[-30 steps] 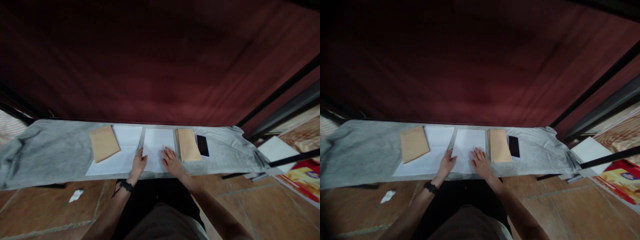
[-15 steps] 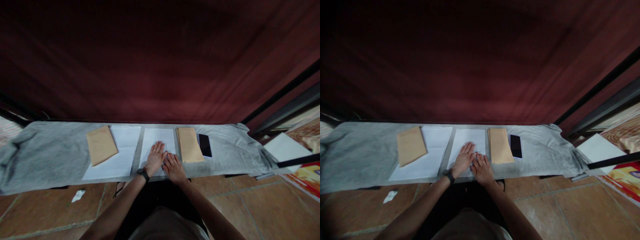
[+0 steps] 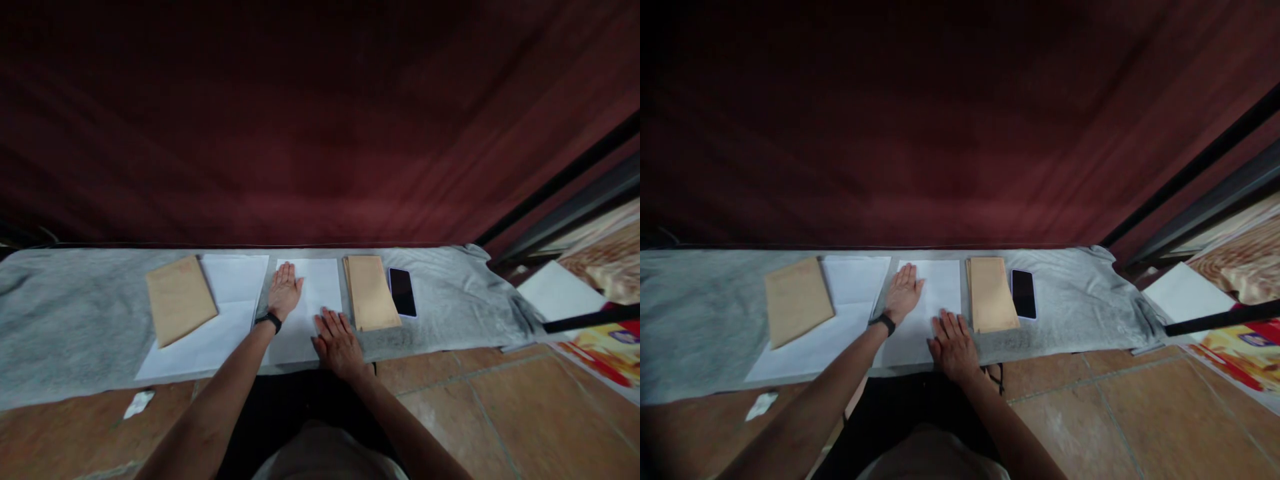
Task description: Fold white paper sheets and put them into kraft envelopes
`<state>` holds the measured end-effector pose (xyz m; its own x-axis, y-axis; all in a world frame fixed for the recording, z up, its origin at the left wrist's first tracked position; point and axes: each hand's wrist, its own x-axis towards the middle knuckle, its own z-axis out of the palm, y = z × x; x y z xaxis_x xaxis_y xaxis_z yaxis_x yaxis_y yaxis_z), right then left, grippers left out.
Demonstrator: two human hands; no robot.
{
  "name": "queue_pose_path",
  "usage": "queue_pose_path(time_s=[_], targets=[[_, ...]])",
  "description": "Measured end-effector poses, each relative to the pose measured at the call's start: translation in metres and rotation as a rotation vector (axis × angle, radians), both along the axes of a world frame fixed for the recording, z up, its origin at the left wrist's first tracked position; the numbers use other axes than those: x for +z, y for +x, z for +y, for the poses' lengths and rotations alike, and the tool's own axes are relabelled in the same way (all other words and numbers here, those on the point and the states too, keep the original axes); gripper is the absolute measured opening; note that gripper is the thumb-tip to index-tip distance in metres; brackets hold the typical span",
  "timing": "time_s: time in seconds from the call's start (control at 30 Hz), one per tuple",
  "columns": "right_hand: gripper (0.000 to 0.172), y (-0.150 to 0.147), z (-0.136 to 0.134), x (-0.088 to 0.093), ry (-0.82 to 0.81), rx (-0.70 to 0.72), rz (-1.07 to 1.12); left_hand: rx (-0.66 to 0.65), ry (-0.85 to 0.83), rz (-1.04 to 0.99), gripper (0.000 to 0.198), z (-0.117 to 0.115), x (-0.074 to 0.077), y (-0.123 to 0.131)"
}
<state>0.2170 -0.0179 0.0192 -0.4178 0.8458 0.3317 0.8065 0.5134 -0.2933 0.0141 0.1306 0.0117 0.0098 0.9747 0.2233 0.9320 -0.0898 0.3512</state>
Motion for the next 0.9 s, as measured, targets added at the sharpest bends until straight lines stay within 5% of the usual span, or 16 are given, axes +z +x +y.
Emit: queue_pose_path(time_s=[0.17, 0.33, 0.43, 0.7, 0.9], targets=[[0.052, 0.0, 0.002, 0.001, -0.005, -0.001, -0.018, -0.004, -0.024, 0.043, 0.061, -0.041, 0.001, -0.009], [0.052, 0.0, 0.002, -0.004, -0.003, 0.0, -0.02, -0.359, -0.084, 0.108, 0.058, -0.135, 0.003, -0.017], [0.052, 0.001, 0.001, -0.006, -0.001, 0.008, -0.022, -0.445, -0.042, 0.141, 0.064, -0.173, 0.007, -0.024], [0.048, -0.007, -0.001, -0.004, -0.057, -0.011, -0.073, -0.455, 0.008, 0.201, 0.057, -0.178, 0.006, -0.028], [0.055, -0.019, -0.026, -0.008, -0.046, 0.121, -0.059, -0.415, 0.052, 0.232, 0.055, -0.182, -0.002, -0.023]])
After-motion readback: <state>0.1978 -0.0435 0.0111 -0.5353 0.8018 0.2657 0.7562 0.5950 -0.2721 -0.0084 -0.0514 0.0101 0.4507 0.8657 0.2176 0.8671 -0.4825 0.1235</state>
